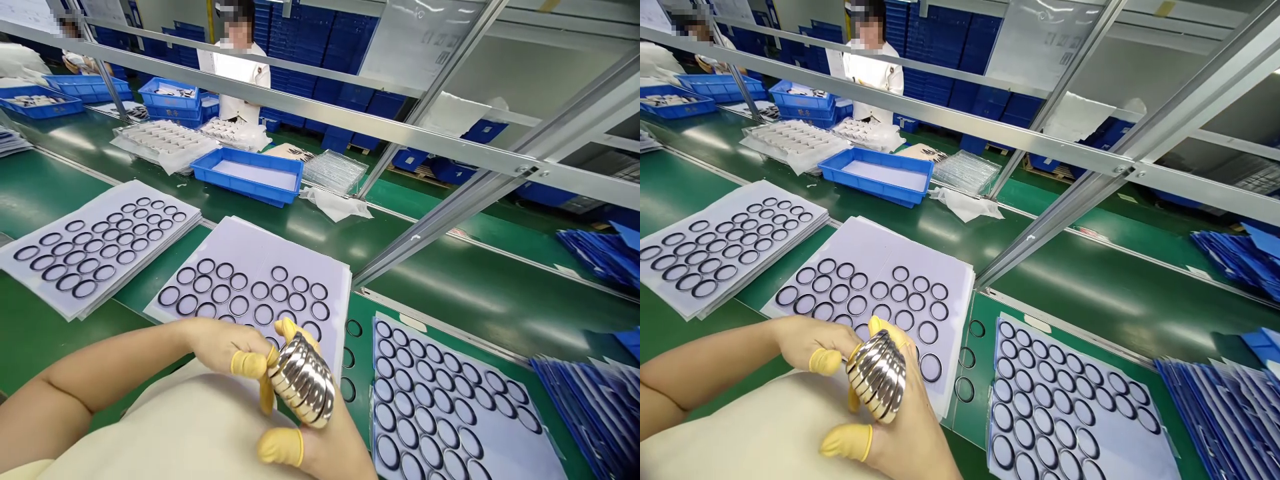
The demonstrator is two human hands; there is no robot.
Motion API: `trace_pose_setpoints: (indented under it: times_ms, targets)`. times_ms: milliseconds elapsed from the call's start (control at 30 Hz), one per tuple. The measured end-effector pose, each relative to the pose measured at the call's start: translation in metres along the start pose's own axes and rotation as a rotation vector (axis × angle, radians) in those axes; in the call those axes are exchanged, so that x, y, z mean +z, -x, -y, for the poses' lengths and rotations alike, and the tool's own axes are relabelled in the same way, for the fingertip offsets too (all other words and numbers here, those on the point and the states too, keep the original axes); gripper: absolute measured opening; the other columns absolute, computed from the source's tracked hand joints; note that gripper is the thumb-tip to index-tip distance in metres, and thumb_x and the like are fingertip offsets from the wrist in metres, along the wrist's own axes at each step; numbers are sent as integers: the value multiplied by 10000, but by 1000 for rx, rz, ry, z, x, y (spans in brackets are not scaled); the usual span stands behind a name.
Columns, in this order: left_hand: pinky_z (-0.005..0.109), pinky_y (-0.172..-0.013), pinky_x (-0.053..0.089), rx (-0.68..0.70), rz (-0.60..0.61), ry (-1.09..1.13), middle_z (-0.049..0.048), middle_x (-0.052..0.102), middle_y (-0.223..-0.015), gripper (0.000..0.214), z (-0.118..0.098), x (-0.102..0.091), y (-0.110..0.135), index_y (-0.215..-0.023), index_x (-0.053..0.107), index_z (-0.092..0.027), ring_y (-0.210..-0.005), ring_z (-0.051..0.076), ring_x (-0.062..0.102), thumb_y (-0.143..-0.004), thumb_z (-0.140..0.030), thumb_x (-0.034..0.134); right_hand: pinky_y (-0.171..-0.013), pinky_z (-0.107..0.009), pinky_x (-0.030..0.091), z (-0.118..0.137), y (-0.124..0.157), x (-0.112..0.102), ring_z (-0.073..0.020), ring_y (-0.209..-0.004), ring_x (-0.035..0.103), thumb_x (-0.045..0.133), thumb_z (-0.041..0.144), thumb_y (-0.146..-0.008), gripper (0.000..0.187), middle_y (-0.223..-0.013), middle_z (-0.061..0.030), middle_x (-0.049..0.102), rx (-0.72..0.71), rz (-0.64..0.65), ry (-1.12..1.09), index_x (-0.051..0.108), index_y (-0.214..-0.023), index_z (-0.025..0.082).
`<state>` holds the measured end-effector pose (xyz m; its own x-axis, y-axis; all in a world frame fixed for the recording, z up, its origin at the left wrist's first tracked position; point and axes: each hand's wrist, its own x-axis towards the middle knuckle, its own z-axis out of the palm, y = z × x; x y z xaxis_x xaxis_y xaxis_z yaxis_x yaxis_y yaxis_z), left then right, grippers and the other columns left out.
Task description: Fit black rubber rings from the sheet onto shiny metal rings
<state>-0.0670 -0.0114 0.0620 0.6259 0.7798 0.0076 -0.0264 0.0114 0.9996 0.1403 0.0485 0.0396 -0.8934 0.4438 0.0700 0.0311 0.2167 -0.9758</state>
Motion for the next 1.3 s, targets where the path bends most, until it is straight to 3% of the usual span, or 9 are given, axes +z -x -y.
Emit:
trace_pose_setpoints:
  times_ms: [67,133,267,367,567,733,833,1067,1300]
  targets:
    - [330,-838,497,-23,-156,132,128,704,-824,733,5,5,-5,-849,727,-104,-827,232,642,-818,-727,342,-1058,-517,374,3,-2,2,-362,-1316,361,666,726,-586,1018,-1448,-97,354,-11,-32,10,286,-1442,328]
    - [294,-768,509,-96,-310,271,60,678,-690,607,11,9,-9,-719,717,-119,-708,178,620,-785,-682,502,-1106,-530,292,6,-6,3,-353,-1336,325,624,720,-644,865,-1426,-70,379,-89,-36,90,394,-1389,345]
    - [242,-702,507,-154,-394,398,-14,637,-617,317,15,13,-13,-654,715,-151,-636,130,575,-573,-433,834,-1129,-536,227,8,-14,6,-351,-1351,303,538,692,-747,668,-1403,-61,411,-257,15,210,505,-1320,350]
    - [241,-677,508,-77,-434,401,-3,637,-634,297,13,15,-11,-648,716,-149,-627,131,565,-502,-347,881,-1100,-491,316,5,-14,7,-330,-1337,358,600,661,-731,778,-1426,-97,418,-166,49,70,405,-1396,307]
    - [258,-716,492,20,-520,418,31,628,-695,218,5,21,0,-680,727,-146,-701,138,564,-693,-358,776,-1059,-518,349,-9,-17,8,-343,-1304,429,677,605,-702,742,-1376,-126,513,-154,179,-407,496,-1330,256]
    - [263,-686,483,71,-688,399,43,633,-706,201,-5,16,10,-672,736,-137,-680,140,560,-660,-326,803,-944,-508,437,-24,-19,11,-325,-1128,566,602,586,-759,520,-1254,-100,607,-151,-4,-596,617,-1197,307]
    - [247,-649,466,24,-707,349,26,603,-663,197,-3,13,11,-659,729,-130,-630,119,538,-667,-313,799,-826,-425,482,-19,-16,10,-262,-901,604,628,552,-762,362,-987,-65,673,-63,-100,-627,707,-1006,297]
    - [268,-665,474,21,-716,246,36,597,-720,179,6,16,6,-699,727,-130,-682,139,563,-744,-304,736,-430,-230,340,-7,-18,9,-100,-450,393,738,451,-710,214,-522,31,486,97,-224,-831,735,-687,238]
    - [192,-568,460,130,-902,544,11,633,-611,237,7,2,23,-613,692,-140,-559,98,544,-585,-311,854,-389,-216,324,-19,-19,7,-77,-413,448,742,451,-712,227,-631,14,561,130,-340,-970,716,-678,228]
